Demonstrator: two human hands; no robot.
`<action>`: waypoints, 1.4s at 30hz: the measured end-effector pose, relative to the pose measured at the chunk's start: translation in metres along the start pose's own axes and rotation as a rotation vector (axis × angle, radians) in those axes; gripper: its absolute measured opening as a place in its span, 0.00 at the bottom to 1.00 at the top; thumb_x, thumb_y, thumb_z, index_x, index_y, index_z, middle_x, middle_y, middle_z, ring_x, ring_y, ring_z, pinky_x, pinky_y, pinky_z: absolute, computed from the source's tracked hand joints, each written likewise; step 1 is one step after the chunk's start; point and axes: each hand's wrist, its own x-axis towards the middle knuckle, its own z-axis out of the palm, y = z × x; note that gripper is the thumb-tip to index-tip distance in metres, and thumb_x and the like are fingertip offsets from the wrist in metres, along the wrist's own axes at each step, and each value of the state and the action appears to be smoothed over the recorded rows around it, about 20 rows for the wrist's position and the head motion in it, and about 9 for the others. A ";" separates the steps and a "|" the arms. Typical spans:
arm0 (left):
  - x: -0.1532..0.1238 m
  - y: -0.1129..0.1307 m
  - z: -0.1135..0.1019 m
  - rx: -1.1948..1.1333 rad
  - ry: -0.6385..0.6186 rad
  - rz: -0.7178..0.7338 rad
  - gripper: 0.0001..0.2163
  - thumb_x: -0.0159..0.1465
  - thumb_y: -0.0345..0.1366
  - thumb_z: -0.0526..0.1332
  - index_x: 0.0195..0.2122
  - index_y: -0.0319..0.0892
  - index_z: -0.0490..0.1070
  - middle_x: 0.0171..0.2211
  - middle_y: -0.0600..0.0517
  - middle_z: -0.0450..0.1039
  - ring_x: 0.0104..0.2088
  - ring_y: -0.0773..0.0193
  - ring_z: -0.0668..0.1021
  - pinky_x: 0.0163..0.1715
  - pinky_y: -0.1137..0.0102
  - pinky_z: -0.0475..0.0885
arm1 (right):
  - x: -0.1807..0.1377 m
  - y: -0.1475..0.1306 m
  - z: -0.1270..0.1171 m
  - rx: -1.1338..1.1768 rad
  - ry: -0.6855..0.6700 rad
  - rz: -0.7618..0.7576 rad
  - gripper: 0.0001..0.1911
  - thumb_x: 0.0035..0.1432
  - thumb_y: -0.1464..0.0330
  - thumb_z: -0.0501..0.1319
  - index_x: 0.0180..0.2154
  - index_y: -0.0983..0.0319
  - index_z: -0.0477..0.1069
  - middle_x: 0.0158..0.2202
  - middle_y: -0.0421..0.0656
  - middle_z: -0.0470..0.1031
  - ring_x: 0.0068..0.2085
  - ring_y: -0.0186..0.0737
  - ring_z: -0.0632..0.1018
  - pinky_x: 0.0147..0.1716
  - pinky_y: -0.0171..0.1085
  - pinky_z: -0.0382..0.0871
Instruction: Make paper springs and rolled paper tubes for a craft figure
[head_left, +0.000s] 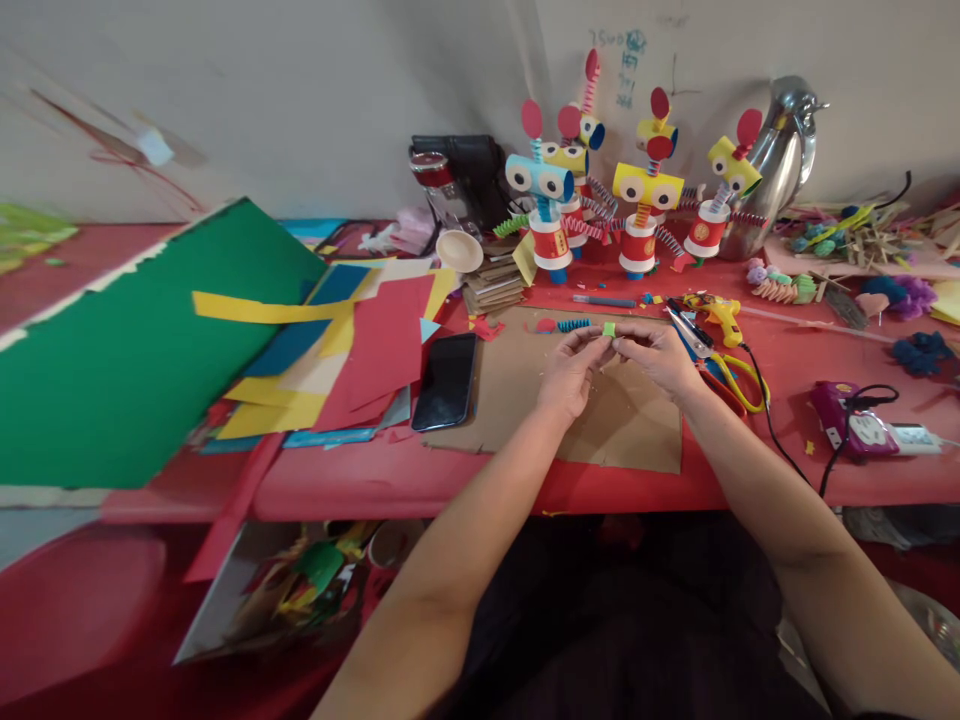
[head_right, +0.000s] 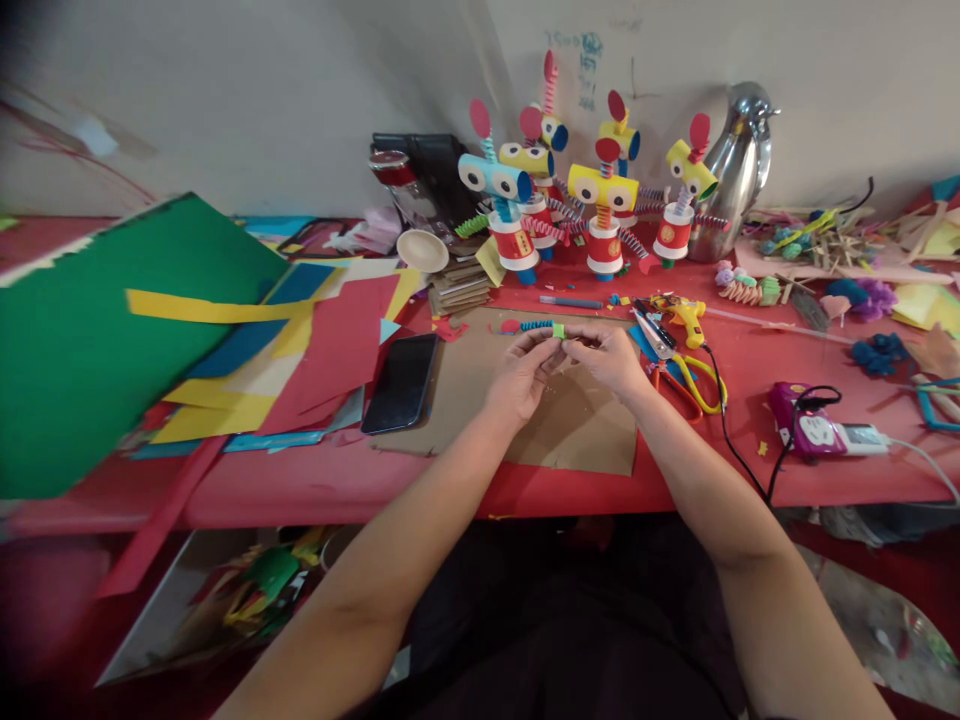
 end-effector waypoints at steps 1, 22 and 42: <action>0.000 0.000 0.000 0.001 -0.004 0.008 0.08 0.50 0.26 0.71 0.28 0.41 0.74 0.28 0.57 0.78 0.30 0.70 0.80 0.44 0.70 0.74 | 0.000 0.000 0.000 0.000 0.001 -0.006 0.11 0.44 0.65 0.66 0.33 0.59 0.81 0.32 0.40 0.81 0.32 0.34 0.75 0.34 0.37 0.71; -0.002 0.008 -0.004 0.019 -0.145 0.045 0.10 0.51 0.25 0.70 0.32 0.47 0.81 0.27 0.56 0.78 0.31 0.70 0.79 0.37 0.74 0.72 | -0.015 -0.009 0.011 -0.370 0.058 -0.373 0.10 0.50 0.69 0.60 0.38 0.58 0.71 0.35 0.41 0.72 0.29 0.33 0.71 0.32 0.37 0.70; 0.011 0.006 -0.006 -0.080 -0.006 -0.118 0.09 0.55 0.20 0.66 0.25 0.40 0.75 0.25 0.55 0.78 0.28 0.73 0.79 0.39 0.78 0.75 | -0.013 -0.017 0.007 -0.597 0.151 -0.322 0.12 0.53 0.70 0.60 0.40 0.59 0.76 0.34 0.42 0.75 0.28 0.35 0.71 0.29 0.36 0.69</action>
